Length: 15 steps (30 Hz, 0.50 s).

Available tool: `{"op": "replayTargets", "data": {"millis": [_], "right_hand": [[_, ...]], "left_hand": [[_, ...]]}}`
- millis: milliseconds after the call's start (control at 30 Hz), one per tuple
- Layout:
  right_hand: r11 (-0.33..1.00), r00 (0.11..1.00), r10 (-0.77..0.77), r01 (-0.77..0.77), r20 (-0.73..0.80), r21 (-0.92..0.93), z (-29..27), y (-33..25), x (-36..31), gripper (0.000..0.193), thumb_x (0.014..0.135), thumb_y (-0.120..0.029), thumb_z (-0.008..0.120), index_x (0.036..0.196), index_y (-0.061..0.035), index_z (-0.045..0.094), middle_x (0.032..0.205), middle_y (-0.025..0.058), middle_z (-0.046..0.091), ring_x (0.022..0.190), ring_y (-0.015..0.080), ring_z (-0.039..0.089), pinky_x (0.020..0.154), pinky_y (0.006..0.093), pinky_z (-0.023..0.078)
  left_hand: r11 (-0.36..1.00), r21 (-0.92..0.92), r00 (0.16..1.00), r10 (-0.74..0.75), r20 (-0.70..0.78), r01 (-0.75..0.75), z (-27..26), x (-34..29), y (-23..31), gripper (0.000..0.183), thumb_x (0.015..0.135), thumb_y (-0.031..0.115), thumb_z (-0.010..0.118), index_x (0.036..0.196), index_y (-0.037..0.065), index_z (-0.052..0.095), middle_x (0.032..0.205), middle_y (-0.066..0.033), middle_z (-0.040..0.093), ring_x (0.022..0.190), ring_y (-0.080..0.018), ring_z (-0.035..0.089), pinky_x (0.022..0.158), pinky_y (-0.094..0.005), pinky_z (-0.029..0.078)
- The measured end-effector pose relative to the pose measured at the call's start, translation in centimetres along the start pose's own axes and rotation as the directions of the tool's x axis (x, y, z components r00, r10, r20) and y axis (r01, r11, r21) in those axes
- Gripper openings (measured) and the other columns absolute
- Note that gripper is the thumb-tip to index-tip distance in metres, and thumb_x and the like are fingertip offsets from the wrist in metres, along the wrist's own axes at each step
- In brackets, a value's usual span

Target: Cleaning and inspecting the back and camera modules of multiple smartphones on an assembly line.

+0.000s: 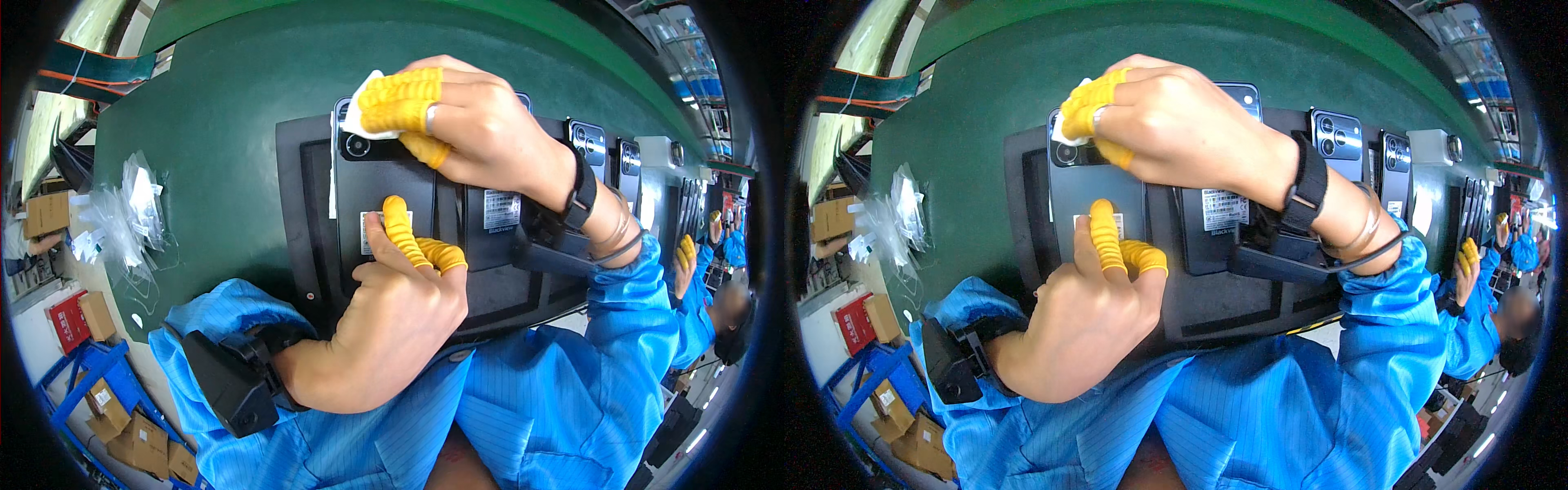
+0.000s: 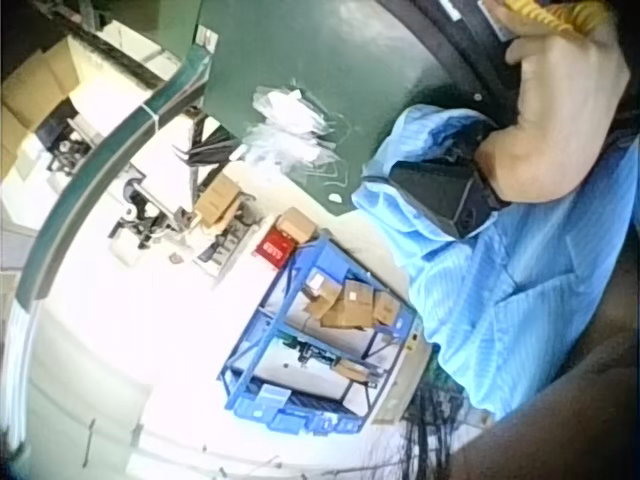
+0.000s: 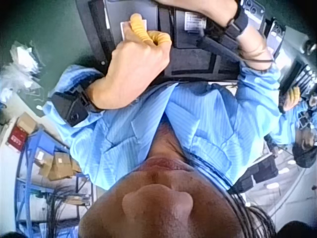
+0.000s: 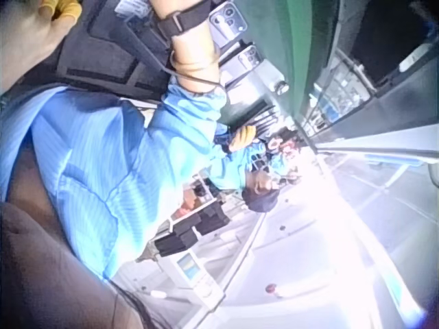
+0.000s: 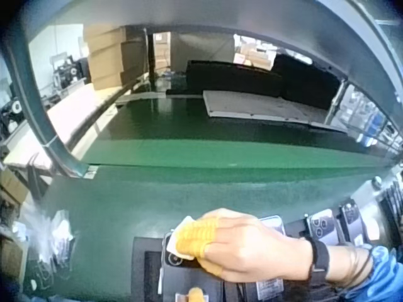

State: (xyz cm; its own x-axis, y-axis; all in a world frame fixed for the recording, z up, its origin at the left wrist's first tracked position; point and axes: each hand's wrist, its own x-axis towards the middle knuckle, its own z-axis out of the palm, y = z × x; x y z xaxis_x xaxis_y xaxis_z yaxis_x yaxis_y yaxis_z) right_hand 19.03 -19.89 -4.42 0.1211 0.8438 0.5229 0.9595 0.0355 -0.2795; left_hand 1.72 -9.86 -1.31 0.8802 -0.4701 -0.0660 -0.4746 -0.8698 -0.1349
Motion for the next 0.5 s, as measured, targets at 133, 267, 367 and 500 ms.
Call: {"op": "replayTargets", "data": {"millis": [133, 267, 367, 500], "right_hand": [[0.997, 1.000, 0.010, -0.009, 0.013, -0.073, -1.5, -0.6, -1.5, 0.021, 0.067, -0.006, 0.066, 0.087, -0.0027, 0.065, 0.079, 0.0112, 0.064, 0.080, 0.0305, 0.063, 0.085, 0.0408, 0.050], [0.986, 0.998, 0.054, -0.057, -0.022, -0.156, -1.5, -2.0, -2.6, 0.028, 0.064, -0.006, 0.066, 0.092, -0.0011, 0.066, 0.082, 0.0119, 0.064, 0.083, 0.0307, 0.063, 0.083, 0.0415, 0.050], [0.977, 0.998, 0.062, -0.067, -0.031, -0.202, -1.3, -3.5, -3.1, 0.030, 0.063, -0.006, 0.066, 0.093, -0.0006, 0.066, 0.088, 0.0128, 0.065, 0.085, 0.0294, 0.063, 0.084, 0.0418, 0.050], [0.967, 0.997, 0.079, -0.073, 0.014, -0.243, -1.0, -4.8, -4.0, 0.033, 0.064, -0.008, 0.063, 0.095, 0.0008, 0.066, 0.098, 0.0142, 0.066, 0.090, 0.0263, 0.064, 0.089, 0.0414, 0.049]], "left_hand": [[1.000, -0.008, 1.000, -0.017, 0.015, 0.017, -0.4, -0.3, 0.1, 0.012, 0.075, 0.015, 0.057, 0.080, 0.004, 0.057, 0.084, -0.0431, 0.058, 0.072, -0.0438, 0.067, 0.036, -0.0342, 0.049], [0.999, -0.024, 0.999, -0.031, -0.008, 0.031, 0.0, -0.4, 0.2, 0.013, 0.075, 0.015, 0.057, 0.082, 0.003, 0.057, 0.082, -0.0426, 0.058, 0.073, -0.0446, 0.067, 0.036, -0.0347, 0.050], [0.999, -0.035, 0.999, -0.033, -0.011, 0.032, 0.0, -0.4, 0.2, 0.014, 0.075, 0.014, 0.056, 0.083, 0.002, 0.057, 0.083, -0.0421, 0.059, 0.074, -0.0452, 0.066, 0.037, -0.0351, 0.050], [1.000, -0.006, 1.000, -0.011, 0.007, 0.011, 0.0, -0.3, 0.0, 0.016, 0.075, 0.014, 0.056, 0.083, 0.001, 0.056, 0.084, -0.0421, 0.059, 0.076, -0.0454, 0.066, 0.037, -0.0347, 0.050]]}}
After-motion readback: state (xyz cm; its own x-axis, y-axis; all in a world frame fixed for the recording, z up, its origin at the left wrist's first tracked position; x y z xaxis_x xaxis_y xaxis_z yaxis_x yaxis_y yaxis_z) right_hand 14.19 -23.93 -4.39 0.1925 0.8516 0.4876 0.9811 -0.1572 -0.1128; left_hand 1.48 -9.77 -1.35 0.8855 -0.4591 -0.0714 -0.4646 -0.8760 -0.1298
